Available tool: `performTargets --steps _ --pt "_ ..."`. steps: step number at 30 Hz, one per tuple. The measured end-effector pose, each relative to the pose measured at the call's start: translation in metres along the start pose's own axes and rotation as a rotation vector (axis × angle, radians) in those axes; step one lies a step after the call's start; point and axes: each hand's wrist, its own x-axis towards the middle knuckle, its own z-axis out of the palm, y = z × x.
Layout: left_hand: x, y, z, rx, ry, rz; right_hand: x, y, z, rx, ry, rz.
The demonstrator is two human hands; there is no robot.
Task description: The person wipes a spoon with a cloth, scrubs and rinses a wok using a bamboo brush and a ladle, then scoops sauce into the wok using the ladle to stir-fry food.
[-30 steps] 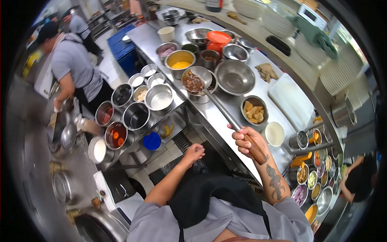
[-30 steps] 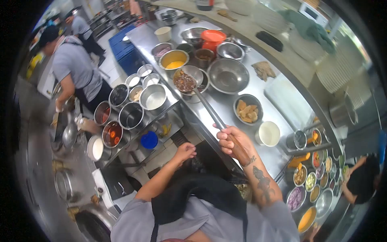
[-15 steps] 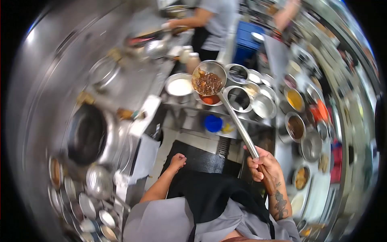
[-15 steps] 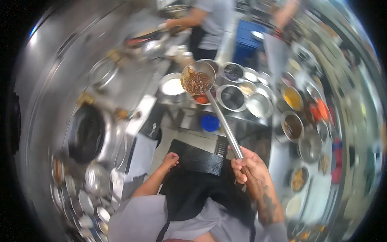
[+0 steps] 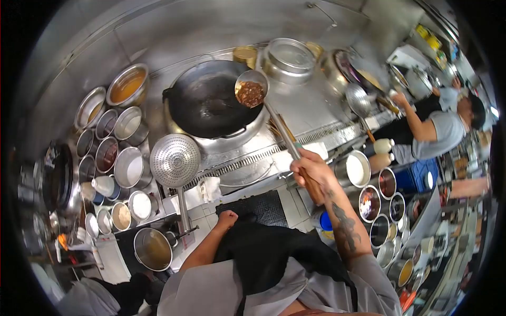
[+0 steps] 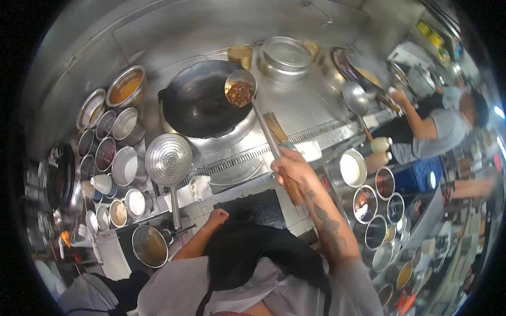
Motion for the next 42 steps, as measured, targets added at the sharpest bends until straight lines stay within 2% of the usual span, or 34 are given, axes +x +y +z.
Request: performTargets --steps 1,2,5,6,8,9,10,13,14,17,18,19,21,24,27,28,31,32,34,37,38,42 --pt "-0.002 -0.005 -0.005 -0.01 0.054 -0.015 0.033 0.005 0.0 -0.106 -0.012 -0.002" --pt "0.009 -0.034 -0.003 0.117 0.186 0.228 0.063 0.005 0.003 -0.222 -0.032 0.018" --pt "-0.002 -0.039 -0.007 -0.08 0.191 -0.037 0.15 0.015 0.006 -0.57 -0.072 -0.045" --pt "-0.008 -0.036 -0.005 -0.083 0.225 -0.066 0.173 0.021 0.007 -0.682 -0.084 -0.091" --pt "-0.017 -0.018 0.0 -0.083 0.29 -0.123 0.192 0.045 0.004 -1.074 -0.022 -0.536" --pt "-0.017 -0.017 0.004 -0.022 0.32 -0.075 0.191 0.055 0.002 -1.247 0.019 -0.77" --pt "-0.015 -0.016 0.011 0.04 0.349 -0.024 0.193 0.059 -0.004 -1.384 0.03 -0.736" --pt "0.017 -0.011 0.049 0.149 0.372 0.06 0.219 0.017 -0.021 -0.86 -0.221 -0.216" --pt "0.026 -0.01 0.059 0.184 0.363 0.076 0.234 -0.006 -0.026 -0.591 -0.263 0.034" --pt "0.064 0.03 0.105 0.12 0.397 0.214 0.248 0.003 -0.032 -0.81 -0.2 -0.245" --pt "0.075 0.048 0.118 0.104 0.36 0.28 0.237 0.009 -0.034 -1.03 -0.166 -0.315" --pt "0.086 0.067 0.13 0.087 0.321 0.346 0.244 0.032 -0.057 -1.328 -0.139 -0.617" --pt "0.116 0.085 0.158 0.117 0.197 0.443 0.219 0.023 -0.07 -1.185 -0.333 -0.642" --pt "0.155 0.106 0.202 0.288 -0.04 0.432 0.24 -0.019 -0.075 -0.81 -0.462 0.131" --pt "0.185 0.118 0.242 0.452 0.258 0.698 0.246 -0.006 -0.07 -0.941 -0.323 -0.149" --pt "0.188 0.129 0.243 0.486 0.34 0.763 0.246 0.012 -0.079 -1.262 -0.232 -0.676" --pt "0.196 0.156 0.238 0.588 0.566 0.922 0.204 0.004 -0.096 -1.382 -0.208 -0.38" --pt "0.201 0.16 0.239 0.598 0.576 0.942 0.198 -0.001 -0.101 -1.321 -0.283 -0.365" --pt "0.212 0.163 0.244 0.608 0.544 0.941 0.188 -0.01 -0.113 -1.186 -0.415 -0.333" --pt "0.226 0.17 0.242 0.621 0.461 0.916 0.176 -0.022 -0.107 -1.312 -0.384 -0.283" --pt "0.229 0.172 0.241 0.625 0.438 0.903 0.18 -0.012 -0.115 -1.291 -0.394 -0.403" --pt "0.235 0.173 0.242 0.592 0.328 0.843 0.177 -0.004 -0.112 -1.197 -0.395 -0.382"
